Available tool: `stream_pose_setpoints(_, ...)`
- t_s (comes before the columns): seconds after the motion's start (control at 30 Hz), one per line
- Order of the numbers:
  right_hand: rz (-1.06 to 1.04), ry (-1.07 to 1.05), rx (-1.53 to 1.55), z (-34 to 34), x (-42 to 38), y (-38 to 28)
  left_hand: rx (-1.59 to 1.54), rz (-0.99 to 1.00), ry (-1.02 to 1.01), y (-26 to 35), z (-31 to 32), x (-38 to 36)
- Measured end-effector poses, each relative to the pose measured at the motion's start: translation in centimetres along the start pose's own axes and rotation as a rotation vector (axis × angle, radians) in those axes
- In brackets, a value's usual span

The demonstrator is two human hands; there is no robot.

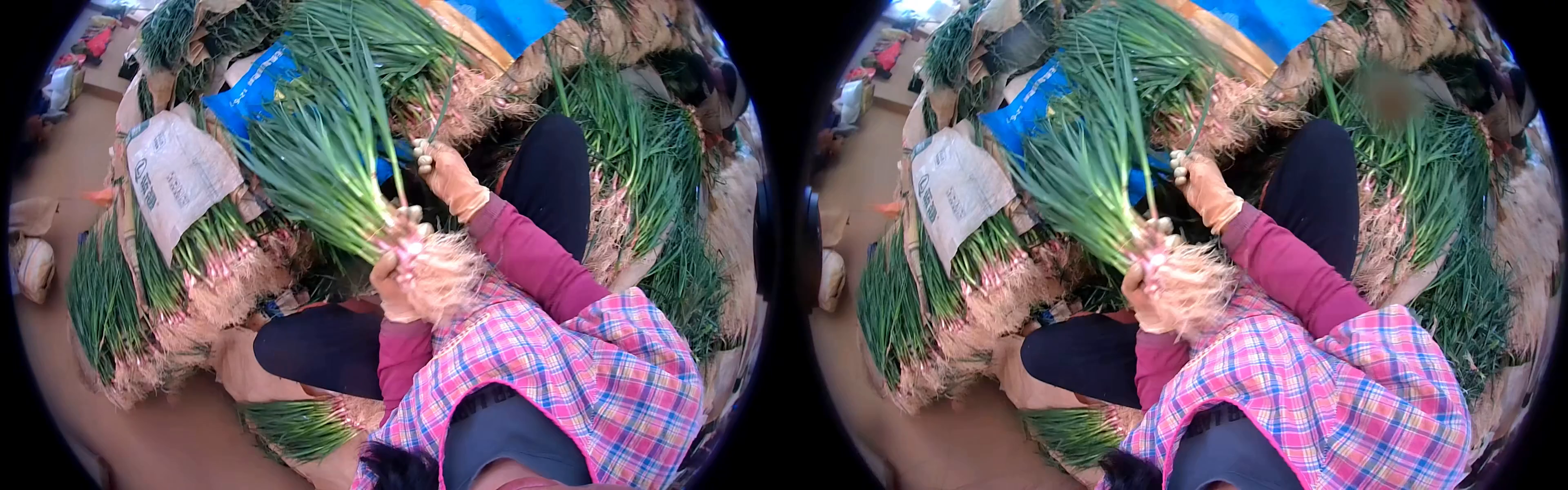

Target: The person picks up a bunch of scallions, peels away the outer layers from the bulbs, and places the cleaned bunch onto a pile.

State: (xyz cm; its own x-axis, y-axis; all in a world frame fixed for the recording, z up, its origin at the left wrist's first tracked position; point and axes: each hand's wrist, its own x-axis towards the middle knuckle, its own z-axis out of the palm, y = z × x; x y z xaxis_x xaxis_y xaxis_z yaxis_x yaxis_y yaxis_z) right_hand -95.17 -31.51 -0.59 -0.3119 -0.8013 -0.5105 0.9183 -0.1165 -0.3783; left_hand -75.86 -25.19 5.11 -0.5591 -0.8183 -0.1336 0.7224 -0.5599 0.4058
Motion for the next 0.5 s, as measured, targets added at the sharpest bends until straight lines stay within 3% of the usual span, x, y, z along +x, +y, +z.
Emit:
stream_pose_setpoints(0.03, -0.086, -0.138, -0.120, -0.7, 0.2, -0.5, -0.089, -0.061, -0.001, 0.4, -0.3, -0.5)
stream_pose_setpoints(0.1, 0.094, -0.530, -0.507, 1.1, -3.8, -1.2, -0.067, -0.056, -0.005, 1.1, -1.3, -0.7)
stream_pose_setpoints(0.13, 0.085, -0.620, -0.720, 1.2, -4.4, 0.1, -0.169, -0.043, -0.087, 0.9, -1.3, -0.2)
stream_pose_setpoints(0.17, 0.085, -0.704, -0.931, 1.4, -5.1, 1.7, -0.132, -0.096, 0.016, 1.5, 1.0, -1.1)
stream_pose_setpoints(0.23, 0.304, -0.651, -0.529, 2.8, -7.3, 2.0, -0.307, -0.133, -0.214, 1.1, 0.5, -0.5)
stream_pose_setpoints(0.27, 0.186, -0.766, -0.577, 2.9, -6.7, 2.1, -0.182, -0.088, -0.025, 1.0, 0.4, -1.0)
stream_pose_setpoints(0.3, 0.190, -0.770, -0.580, 2.6, -6.3, 1.6, -0.183, -0.083, -0.025, 1.0, -0.1, -0.9)
stream_pose_setpoints(0.37, 0.210, -0.667, -0.868, 1.9, -5.9, -0.3, -0.175, -0.093, -0.037, 1.0, -1.2, -0.9)
stream_pose_setpoints(0.43, 0.116, -0.564, -0.550, 0.8, -3.3, -3.1, -0.250, -0.076, -0.110, 1.3, 1.0, -0.6)
stream_pose_setpoints(0.5, 0.138, -0.596, -1.074, 1.1, -3.1, -5.5, -0.244, -0.018, -0.120, 1.7, 0.2, -0.5)
